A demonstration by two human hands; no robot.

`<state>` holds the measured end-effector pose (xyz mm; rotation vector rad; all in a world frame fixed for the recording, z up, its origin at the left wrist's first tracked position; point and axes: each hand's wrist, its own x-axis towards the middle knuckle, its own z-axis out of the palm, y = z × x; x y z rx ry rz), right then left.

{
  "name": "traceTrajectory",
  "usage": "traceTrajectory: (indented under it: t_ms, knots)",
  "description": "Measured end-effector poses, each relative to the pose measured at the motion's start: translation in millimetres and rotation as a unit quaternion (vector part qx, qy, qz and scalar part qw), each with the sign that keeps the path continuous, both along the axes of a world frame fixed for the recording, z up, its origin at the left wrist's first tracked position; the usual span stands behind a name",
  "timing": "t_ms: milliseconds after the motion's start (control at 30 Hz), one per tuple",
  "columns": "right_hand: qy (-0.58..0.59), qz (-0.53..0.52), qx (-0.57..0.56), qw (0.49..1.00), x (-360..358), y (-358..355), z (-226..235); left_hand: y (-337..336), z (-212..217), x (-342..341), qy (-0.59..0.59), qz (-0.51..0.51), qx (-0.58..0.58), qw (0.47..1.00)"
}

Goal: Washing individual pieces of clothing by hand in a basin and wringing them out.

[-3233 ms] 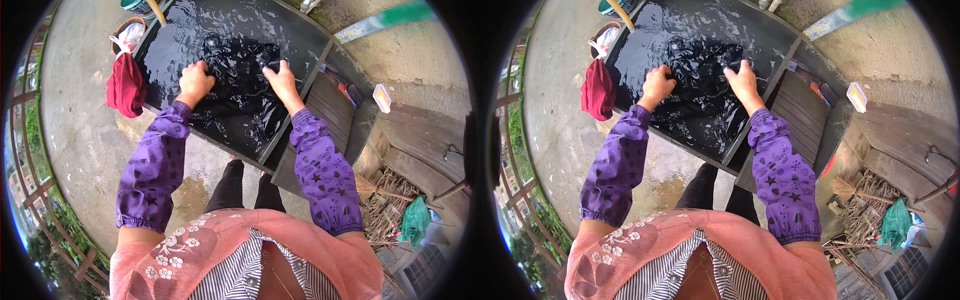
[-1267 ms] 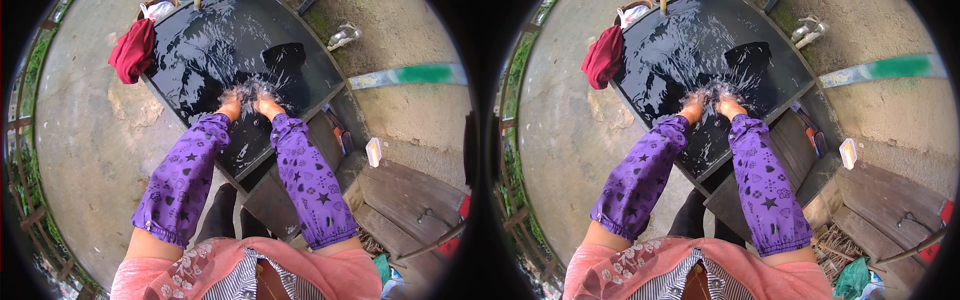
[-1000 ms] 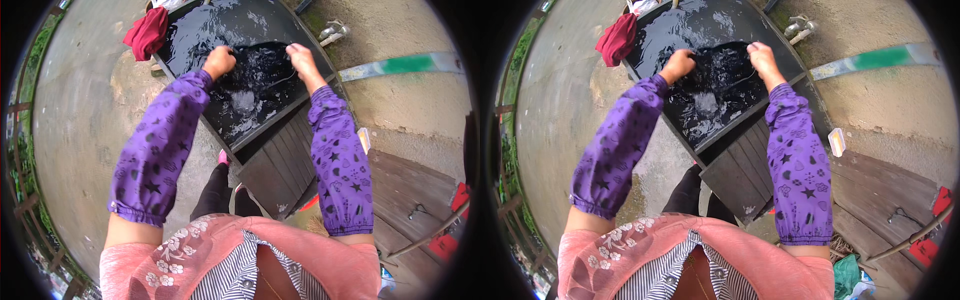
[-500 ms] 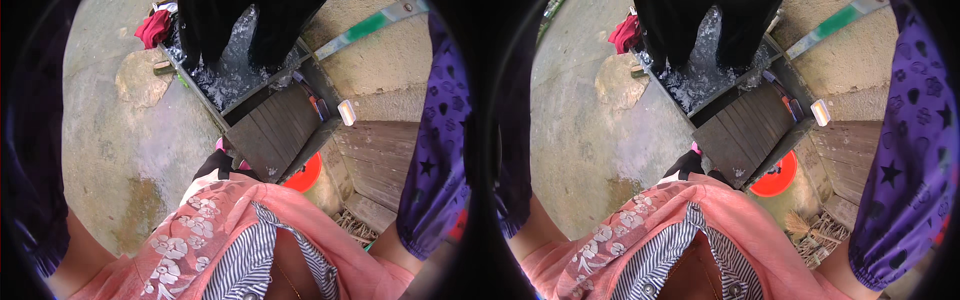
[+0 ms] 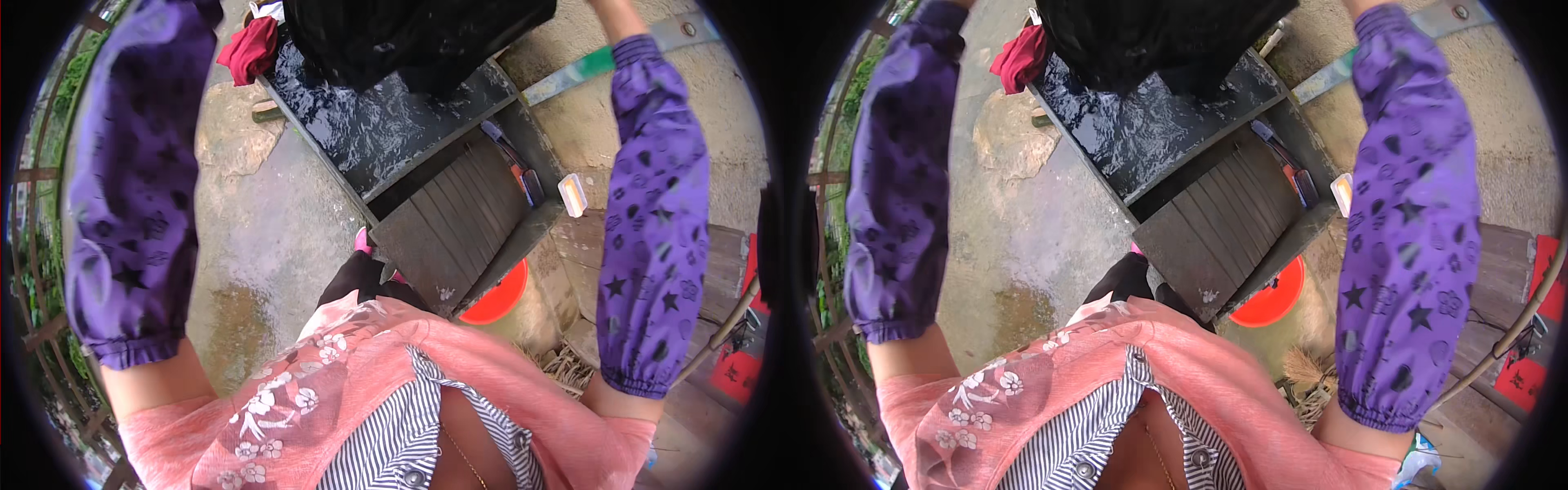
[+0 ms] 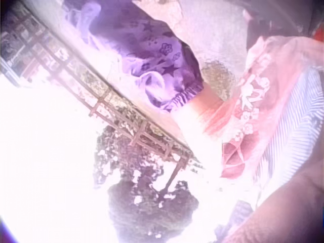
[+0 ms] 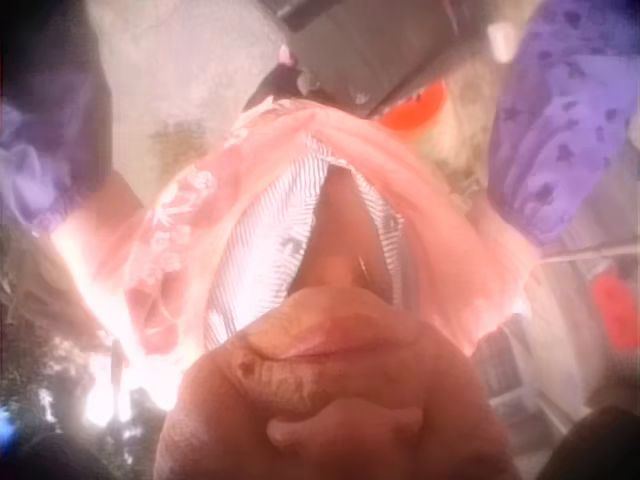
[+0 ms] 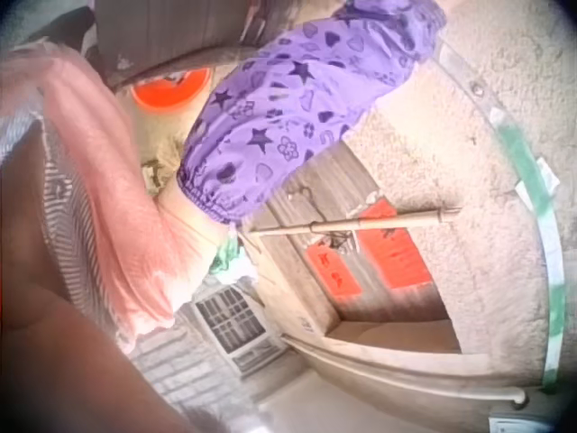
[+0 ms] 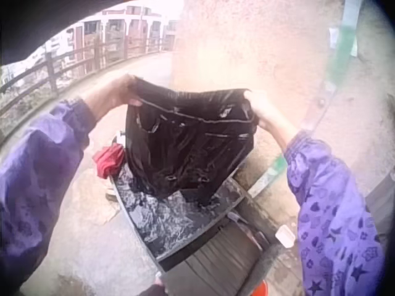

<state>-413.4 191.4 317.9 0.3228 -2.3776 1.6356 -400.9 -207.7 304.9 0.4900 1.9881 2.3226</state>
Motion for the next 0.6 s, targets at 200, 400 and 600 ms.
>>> traceTrajectory:
  t_ms: [200, 400, 600]
  knots:
    - [-0.075, -0.113, 0.144, 0.980, 38.6, -62.0, -250.8, 11.7, -256.0, 24.4, -0.283, 0.237, 0.165, 0.915]
    - [-0.223, 0.013, 0.290, 0.931, 110.0, -109.5, -347.4, 57.6, -344.1, 84.4, -0.085, 0.158, -0.358, 0.916]
    - [-0.305, 0.064, 0.428, 0.848, 114.0, -144.9, -386.2, 72.1, -370.8, 103.5, -0.135, -0.048, -0.581, 0.801]
